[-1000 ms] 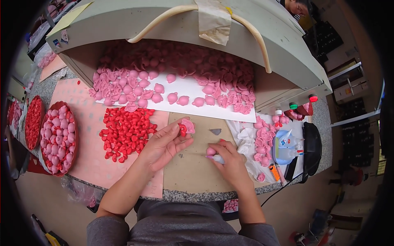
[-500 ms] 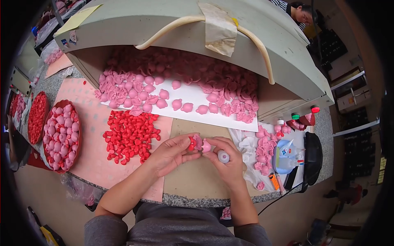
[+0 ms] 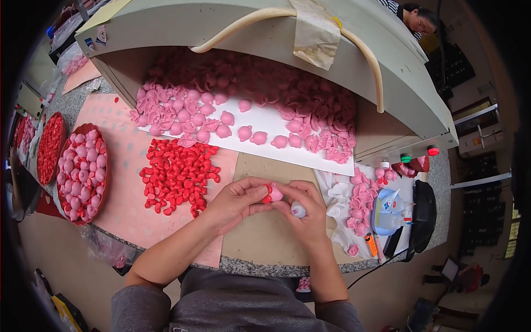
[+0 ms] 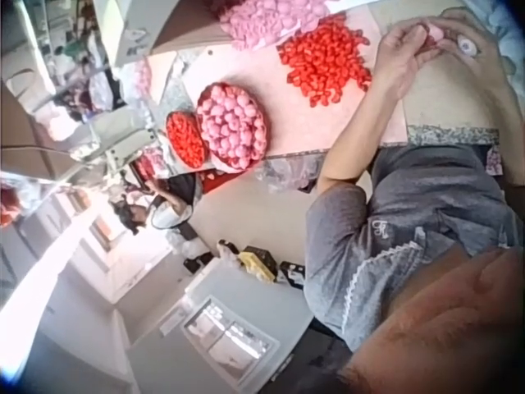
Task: Applying glue and assembling small pink plastic flower components at a workshop workbench.
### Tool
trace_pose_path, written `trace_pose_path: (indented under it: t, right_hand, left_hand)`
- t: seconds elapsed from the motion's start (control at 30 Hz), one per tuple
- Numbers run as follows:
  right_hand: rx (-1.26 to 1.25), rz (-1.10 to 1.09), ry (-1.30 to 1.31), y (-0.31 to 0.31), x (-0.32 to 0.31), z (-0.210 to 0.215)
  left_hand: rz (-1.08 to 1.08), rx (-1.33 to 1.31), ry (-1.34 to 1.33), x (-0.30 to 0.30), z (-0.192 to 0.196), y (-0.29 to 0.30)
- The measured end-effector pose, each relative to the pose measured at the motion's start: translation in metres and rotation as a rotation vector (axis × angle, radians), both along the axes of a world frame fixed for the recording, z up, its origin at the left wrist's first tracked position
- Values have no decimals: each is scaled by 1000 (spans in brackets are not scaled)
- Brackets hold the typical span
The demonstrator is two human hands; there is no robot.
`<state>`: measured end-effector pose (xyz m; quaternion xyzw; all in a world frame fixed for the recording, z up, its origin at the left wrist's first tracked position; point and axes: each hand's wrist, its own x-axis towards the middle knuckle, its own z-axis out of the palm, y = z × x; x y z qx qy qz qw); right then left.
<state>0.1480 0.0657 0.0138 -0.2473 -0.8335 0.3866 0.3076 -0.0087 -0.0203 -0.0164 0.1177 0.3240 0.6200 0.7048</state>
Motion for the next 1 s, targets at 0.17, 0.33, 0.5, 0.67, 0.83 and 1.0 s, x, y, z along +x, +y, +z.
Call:
trace_pose_path:
  t: [0.17,0.33,0.5,0.67,0.83,1.0]
  right_hand:
    - [-453,-24,182,-1,4,-9]
    - [-913,-8,51,5,10,-13]
    - [-1082,39,3,7,10,-14]
    - [-1097,60,117,-1,9,-20]
    - [-921,7,70,-3,3,-11]
    - [-447,50,48,0,-3,-11]
  left_hand:
    - [10,-20,-6,4,-4,-1]
    - [6,-29,72,4,1,0]
    - [19,-34,112,6,-1,-2]
    - [-18,-15,164,3,0,-3]
    - [-34,92,399,-9,9,-2]
    - [16,193,484,-5,12,-2]
